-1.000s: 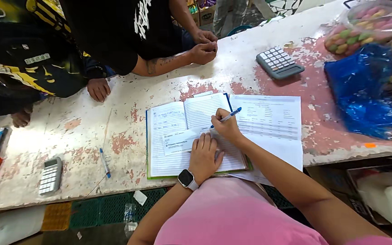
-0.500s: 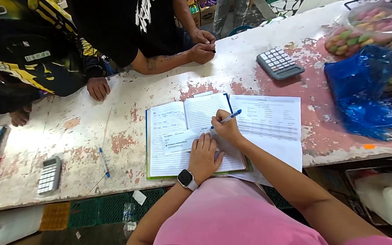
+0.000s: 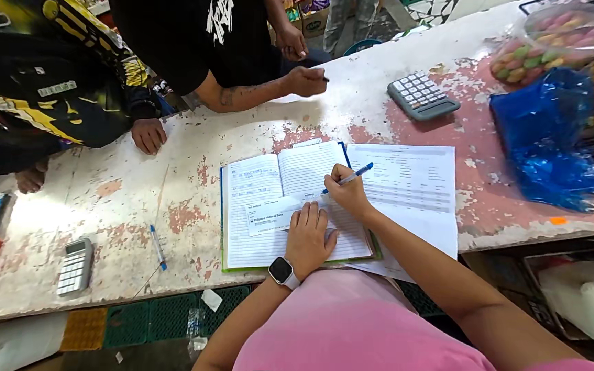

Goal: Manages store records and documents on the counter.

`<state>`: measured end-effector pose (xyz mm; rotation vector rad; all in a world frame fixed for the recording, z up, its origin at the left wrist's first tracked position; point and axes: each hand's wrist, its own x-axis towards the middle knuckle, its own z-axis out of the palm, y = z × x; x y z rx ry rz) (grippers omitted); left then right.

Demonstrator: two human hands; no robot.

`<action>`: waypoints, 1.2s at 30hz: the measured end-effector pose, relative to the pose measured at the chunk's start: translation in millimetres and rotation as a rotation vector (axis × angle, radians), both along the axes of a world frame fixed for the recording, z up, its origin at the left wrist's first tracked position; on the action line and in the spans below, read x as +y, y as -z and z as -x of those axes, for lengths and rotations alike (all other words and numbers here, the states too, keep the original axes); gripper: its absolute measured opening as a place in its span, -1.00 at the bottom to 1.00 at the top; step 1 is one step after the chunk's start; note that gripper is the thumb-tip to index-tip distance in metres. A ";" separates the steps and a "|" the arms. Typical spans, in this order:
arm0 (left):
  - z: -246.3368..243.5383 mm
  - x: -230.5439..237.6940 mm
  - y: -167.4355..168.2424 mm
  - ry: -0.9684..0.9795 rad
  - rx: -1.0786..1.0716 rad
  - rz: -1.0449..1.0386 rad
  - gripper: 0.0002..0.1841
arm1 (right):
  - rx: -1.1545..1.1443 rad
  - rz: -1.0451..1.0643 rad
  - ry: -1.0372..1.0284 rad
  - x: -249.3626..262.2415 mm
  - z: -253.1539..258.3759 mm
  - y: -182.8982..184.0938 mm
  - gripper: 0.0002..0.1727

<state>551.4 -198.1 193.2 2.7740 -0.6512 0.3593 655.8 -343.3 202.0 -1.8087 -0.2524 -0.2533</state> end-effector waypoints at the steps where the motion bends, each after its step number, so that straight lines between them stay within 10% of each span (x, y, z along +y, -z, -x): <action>1: -0.4 -0.1 -0.4 0.000 -0.003 -0.001 -0.43 | -0.002 0.009 -0.005 0.3 0.4 0.0 -0.68; 36: -4.3 -1.4 1.2 -0.005 0.031 0.064 -0.37 | 0.045 -0.159 0.138 11.3 7.6 3.9 -0.68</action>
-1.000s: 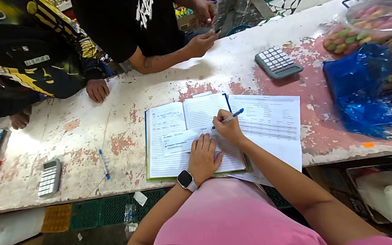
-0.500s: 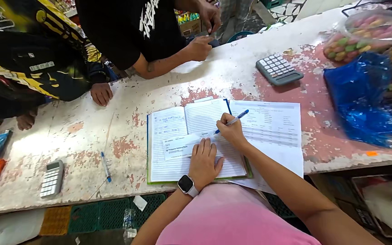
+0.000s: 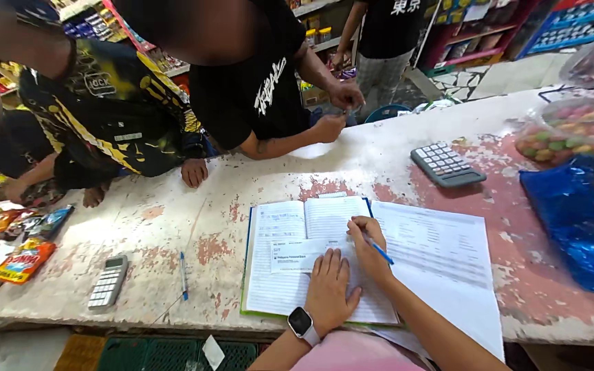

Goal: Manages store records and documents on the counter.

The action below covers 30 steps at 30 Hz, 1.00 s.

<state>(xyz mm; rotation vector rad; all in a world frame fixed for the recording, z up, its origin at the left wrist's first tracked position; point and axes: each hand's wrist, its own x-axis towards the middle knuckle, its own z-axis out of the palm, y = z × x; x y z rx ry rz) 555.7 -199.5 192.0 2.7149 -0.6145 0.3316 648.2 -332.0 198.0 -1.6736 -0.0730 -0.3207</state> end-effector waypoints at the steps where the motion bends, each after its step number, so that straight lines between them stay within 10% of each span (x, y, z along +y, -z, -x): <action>1: -0.2 0.1 1.0 0.000 -0.005 -0.001 -0.37 | -0.010 0.020 0.005 0.2 -0.6 0.9 -0.69; 30: 1.4 1.0 11.0 -0.023 -0.098 -0.020 -0.36 | -0.003 0.008 0.024 4.7 3.7 2.4 -0.77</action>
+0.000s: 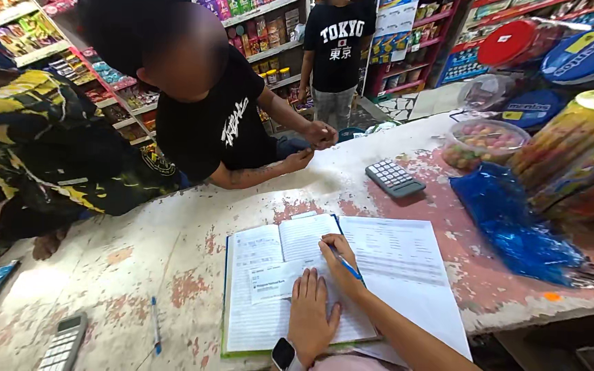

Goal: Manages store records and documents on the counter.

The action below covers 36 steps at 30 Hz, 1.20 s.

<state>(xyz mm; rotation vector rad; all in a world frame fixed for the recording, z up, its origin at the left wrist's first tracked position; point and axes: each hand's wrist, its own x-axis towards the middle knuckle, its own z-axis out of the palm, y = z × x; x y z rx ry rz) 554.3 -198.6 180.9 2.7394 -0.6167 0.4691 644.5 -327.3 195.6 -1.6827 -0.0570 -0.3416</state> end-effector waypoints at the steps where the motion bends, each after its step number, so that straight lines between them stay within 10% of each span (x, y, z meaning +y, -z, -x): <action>1: -0.7 -0.4 -0.7 -0.001 0.002 -0.001 -0.37 | 0.002 -0.001 0.003 -0.1 -0.3 -0.5 -0.77; 36: -0.7 1.6 -2.4 0.022 0.031 0.027 -0.38 | 0.025 -0.025 -0.014 -1.6 -0.8 -0.8 -0.77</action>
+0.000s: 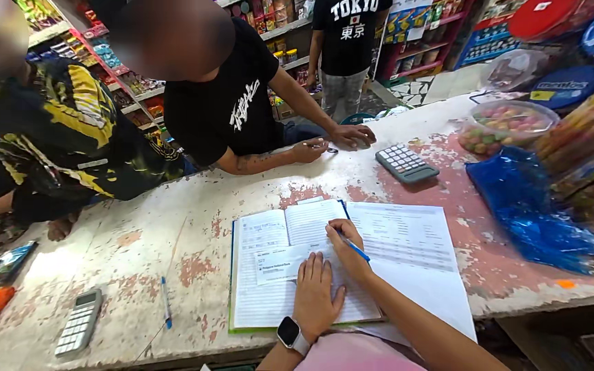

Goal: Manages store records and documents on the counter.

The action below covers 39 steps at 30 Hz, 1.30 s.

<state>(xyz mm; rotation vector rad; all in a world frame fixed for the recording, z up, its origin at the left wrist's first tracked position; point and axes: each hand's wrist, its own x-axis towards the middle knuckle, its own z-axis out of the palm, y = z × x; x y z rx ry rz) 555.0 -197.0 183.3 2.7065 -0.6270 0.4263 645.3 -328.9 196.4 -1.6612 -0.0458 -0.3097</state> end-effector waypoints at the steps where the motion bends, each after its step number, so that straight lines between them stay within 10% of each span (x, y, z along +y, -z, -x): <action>1: -0.3 -0.1 0.6 0.000 -0.006 0.002 -0.38 | 0.005 -0.001 0.000 -0.1 0.2 -0.6 -0.77; 39: -1.9 1.6 0.2 0.011 -0.002 0.028 -0.32 | -0.017 0.013 0.030 1.1 1.1 -3.9 -0.76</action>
